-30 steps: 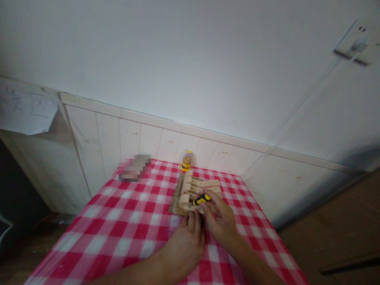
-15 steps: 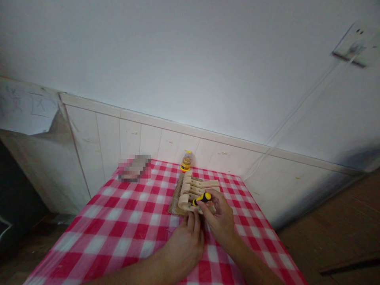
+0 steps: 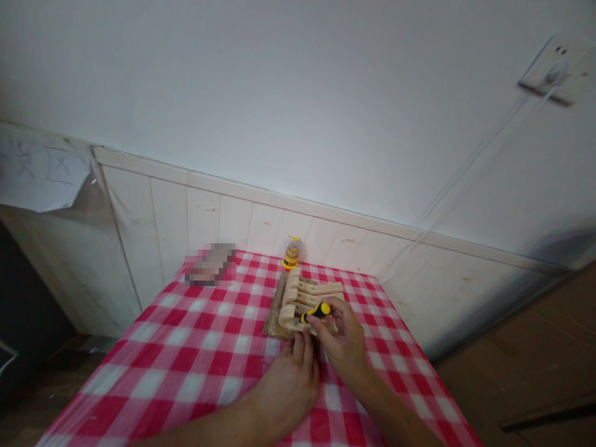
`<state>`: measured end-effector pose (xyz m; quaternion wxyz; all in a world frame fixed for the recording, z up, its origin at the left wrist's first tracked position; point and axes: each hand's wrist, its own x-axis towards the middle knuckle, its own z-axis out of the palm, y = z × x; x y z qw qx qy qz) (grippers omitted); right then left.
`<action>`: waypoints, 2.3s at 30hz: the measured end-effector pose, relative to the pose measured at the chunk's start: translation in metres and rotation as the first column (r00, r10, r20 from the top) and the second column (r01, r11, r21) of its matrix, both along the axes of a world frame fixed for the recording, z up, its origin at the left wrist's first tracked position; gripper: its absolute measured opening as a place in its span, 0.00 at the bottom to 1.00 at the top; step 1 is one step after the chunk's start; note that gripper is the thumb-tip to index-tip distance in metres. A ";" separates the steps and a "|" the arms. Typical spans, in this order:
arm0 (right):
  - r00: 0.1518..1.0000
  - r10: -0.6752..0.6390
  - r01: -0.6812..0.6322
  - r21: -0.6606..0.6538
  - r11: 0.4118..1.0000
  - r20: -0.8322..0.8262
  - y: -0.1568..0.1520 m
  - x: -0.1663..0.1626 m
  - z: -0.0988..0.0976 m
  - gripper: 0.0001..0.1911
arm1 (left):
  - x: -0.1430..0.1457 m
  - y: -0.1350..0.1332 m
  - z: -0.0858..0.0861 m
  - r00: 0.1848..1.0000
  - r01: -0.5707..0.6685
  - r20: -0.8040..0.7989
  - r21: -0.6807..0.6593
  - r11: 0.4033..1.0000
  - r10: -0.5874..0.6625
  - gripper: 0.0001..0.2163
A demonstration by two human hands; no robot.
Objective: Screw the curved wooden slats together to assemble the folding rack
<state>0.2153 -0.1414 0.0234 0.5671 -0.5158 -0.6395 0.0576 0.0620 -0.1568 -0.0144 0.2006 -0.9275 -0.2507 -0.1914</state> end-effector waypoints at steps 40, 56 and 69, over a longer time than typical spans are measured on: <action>0.984 -0.067 0.059 0.055 0.997 0.167 -0.005 0.013 0.027 0.13 | -0.001 -0.002 0.005 0.997 -0.029 -0.071 -0.079 0.996 0.024 0.16; 0.992 -0.113 0.106 0.111 0.988 0.063 -0.002 0.013 0.010 0.15 | -0.001 -0.004 0.009 0.996 -0.028 -0.084 -0.138 0.990 0.016 0.16; 0.999 0.038 -0.038 -0.011 0.999 -0.005 -0.004 0.005 0.003 0.18 | 0.001 -0.002 0.003 0.999 -0.020 -0.036 -0.074 0.997 0.018 0.17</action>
